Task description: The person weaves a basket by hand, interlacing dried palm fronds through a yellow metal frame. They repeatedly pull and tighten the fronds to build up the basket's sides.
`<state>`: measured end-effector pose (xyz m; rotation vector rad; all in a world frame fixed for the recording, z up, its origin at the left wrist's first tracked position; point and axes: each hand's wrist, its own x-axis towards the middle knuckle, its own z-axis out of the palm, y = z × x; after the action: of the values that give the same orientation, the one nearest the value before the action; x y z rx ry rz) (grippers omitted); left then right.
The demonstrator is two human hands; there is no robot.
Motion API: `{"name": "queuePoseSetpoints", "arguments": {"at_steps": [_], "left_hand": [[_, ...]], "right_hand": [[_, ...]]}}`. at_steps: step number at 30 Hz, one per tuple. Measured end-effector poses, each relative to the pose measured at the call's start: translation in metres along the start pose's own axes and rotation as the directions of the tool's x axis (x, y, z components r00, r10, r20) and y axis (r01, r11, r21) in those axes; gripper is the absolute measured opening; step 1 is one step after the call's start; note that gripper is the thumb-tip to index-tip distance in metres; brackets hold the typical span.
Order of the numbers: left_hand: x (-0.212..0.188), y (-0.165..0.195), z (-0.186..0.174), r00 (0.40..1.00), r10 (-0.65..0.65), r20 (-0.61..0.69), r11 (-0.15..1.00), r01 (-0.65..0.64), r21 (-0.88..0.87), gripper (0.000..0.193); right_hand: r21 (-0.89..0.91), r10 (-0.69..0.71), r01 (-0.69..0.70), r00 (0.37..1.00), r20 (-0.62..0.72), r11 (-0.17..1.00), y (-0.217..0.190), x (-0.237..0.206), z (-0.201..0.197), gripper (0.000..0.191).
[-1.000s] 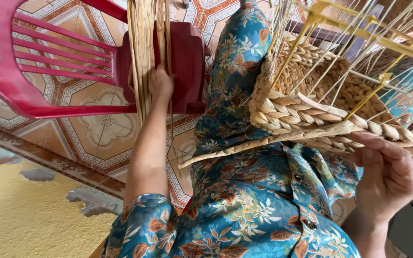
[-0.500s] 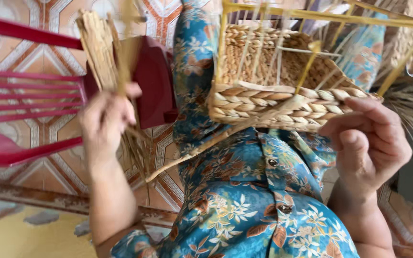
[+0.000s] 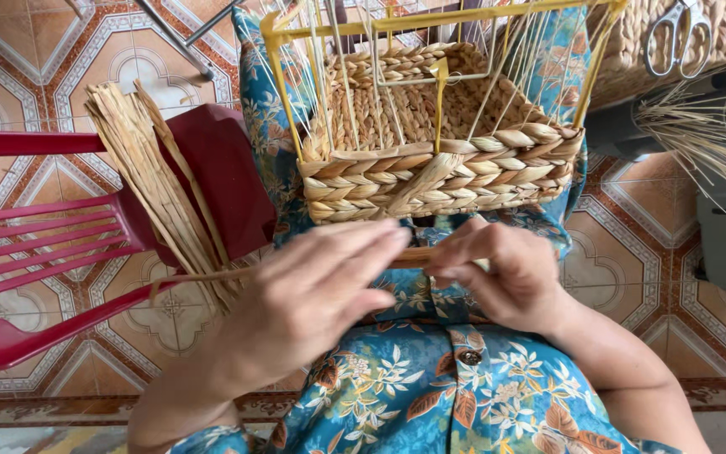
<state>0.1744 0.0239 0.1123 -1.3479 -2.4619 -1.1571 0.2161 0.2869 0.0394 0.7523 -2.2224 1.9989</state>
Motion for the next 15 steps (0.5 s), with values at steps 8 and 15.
{"name": "queuePoseSetpoints", "arguments": {"at_steps": [8, 15], "left_hand": [[0.037, -0.017, -0.012, 0.988, -0.117, -0.099, 0.974, 0.133, 0.183, 0.042], [0.05, -0.044, 0.029, 0.986, -0.127, -0.112, 0.992, 0.128, 0.005, 0.023]], "right_hand": [[-0.066, 0.131, -0.158, 0.944, -0.303, 0.985, -0.009, 0.039, -0.02, 0.015], [-0.493, 0.114, -0.274, 0.937, -0.331, 0.826, 0.015, 0.065, -0.009, 0.017]]}}
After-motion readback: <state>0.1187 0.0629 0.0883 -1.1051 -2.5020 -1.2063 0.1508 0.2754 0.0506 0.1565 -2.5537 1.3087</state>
